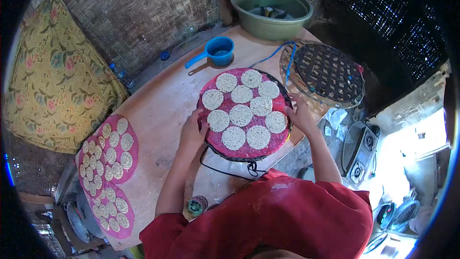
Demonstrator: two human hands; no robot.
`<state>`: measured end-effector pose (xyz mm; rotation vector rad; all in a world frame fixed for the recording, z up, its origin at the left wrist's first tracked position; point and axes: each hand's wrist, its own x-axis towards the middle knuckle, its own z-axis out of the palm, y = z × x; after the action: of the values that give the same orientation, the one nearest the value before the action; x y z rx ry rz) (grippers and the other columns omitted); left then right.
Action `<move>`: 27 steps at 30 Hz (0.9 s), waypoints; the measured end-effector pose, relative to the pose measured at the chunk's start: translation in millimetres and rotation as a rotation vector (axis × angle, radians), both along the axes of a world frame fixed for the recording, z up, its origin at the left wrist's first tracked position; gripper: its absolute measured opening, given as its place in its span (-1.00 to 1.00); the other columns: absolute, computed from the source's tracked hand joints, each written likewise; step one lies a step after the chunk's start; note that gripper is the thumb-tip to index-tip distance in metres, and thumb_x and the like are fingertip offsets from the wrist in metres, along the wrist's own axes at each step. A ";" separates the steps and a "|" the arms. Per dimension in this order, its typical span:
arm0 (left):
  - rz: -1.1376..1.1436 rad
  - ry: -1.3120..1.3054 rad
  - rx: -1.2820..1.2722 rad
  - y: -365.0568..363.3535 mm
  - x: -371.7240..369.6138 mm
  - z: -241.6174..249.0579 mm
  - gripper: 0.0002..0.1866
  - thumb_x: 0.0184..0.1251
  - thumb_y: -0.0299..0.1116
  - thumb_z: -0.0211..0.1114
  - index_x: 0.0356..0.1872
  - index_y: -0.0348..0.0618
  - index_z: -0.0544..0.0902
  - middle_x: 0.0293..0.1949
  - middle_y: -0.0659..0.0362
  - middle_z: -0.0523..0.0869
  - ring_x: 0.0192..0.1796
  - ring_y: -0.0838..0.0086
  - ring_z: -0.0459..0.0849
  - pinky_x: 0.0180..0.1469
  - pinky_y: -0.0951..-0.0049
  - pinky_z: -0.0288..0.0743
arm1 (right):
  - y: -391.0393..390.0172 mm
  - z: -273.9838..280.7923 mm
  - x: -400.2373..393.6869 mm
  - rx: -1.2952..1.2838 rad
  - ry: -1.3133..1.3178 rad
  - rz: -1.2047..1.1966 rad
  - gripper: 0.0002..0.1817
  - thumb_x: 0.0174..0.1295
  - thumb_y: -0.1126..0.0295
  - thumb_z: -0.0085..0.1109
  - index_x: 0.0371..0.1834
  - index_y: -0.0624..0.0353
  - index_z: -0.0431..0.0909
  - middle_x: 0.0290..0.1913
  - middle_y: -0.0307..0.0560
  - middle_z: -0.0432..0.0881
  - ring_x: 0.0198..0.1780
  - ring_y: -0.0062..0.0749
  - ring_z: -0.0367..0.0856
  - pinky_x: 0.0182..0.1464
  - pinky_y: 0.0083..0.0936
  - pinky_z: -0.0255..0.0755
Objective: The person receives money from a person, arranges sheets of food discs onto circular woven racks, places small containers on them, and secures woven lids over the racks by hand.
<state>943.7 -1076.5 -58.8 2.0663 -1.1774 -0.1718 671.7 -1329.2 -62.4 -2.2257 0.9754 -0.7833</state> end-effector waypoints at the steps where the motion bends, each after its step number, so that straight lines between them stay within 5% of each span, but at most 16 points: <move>1: -0.003 0.005 0.009 5.3 -9.0 8.9 -0.62 0.14 -0.39 0.27 0.00 -0.13 0.44 -0.19 -0.04 0.63 -0.18 0.11 0.62 -0.13 0.13 0.46 | 5.7 3.5 -4.3 0.009 0.005 -0.003 -0.57 0.05 0.30 0.24 0.00 0.19 0.47 -0.21 0.05 0.61 -0.20 -0.09 0.60 -0.08 -0.26 0.44; 3: -0.184 -0.284 0.074 13.3 -32.4 37.6 -0.73 0.08 -0.33 0.31 -0.16 -0.09 0.57 -0.11 -0.01 0.59 -0.07 0.09 0.56 -0.05 0.15 0.42 | 20.5 29.3 -13.8 -0.271 0.197 0.335 -0.73 -0.02 0.36 0.26 -0.21 0.14 0.57 -0.27 -0.04 0.57 -0.16 -0.10 0.53 -0.02 -0.23 0.37; 4: -0.286 -0.182 0.018 15.4 -44.0 31.4 -0.78 0.04 -0.29 0.34 -0.29 -0.09 0.62 -0.12 0.07 0.58 -0.07 0.12 0.54 -0.03 0.21 0.40 | 36.1 42.2 -17.6 -0.185 0.257 0.492 -0.85 -0.03 0.34 0.32 -0.38 0.05 0.62 -0.24 -0.09 0.56 -0.14 -0.19 0.50 0.01 -0.29 0.31; 7: -0.505 -0.117 0.071 20.8 -80.5 23.3 -0.76 0.02 -0.27 0.36 -0.26 -0.07 0.62 -0.07 0.12 0.56 0.01 0.16 0.50 0.04 0.19 0.35 | 70.9 41.7 -25.6 -0.101 0.305 0.734 -0.84 -0.04 0.36 0.31 -0.34 0.00 0.61 -0.16 -0.10 0.54 -0.03 -0.21 0.45 0.04 -0.28 0.28; 10: -0.561 -0.140 0.083 16.6 -96.5 7.2 -0.76 0.02 -0.27 0.36 -0.28 -0.07 0.62 -0.04 0.14 0.55 0.05 0.19 0.47 0.08 0.18 0.31 | 79.1 29.8 -30.4 -0.228 0.337 0.675 -0.82 0.01 0.24 0.27 -0.37 0.04 0.60 -0.25 -0.08 0.51 -0.11 -0.17 0.46 -0.04 -0.25 0.30; 17: -0.526 -0.141 0.027 6.9 -101.1 0.7 -0.79 0.03 -0.30 0.34 -0.30 -0.10 0.60 -0.05 0.15 0.55 0.01 0.21 0.47 0.06 0.18 0.32 | 75.3 36.8 -30.1 -0.247 0.329 0.618 -0.81 0.16 0.33 0.10 -0.23 0.19 0.53 -0.22 -0.04 0.50 -0.11 -0.14 0.43 -0.04 -0.26 0.26; 27: -0.523 -0.261 0.039 18.3 -101.8 9.6 -0.90 0.06 -0.35 0.30 -0.39 -0.09 0.64 -0.08 0.21 0.58 -0.03 0.25 0.48 0.01 0.20 0.31 | 77.1 46.5 -34.3 -0.063 0.493 0.750 -0.84 0.19 0.38 0.05 -0.23 0.19 0.52 -0.20 -0.02 0.52 -0.08 -0.07 0.46 0.06 -0.23 0.26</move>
<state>841.8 -1058.2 -49.2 1.8087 -1.8753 -0.1745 637.4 -1252.1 -15.8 -2.6139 0.2362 0.0770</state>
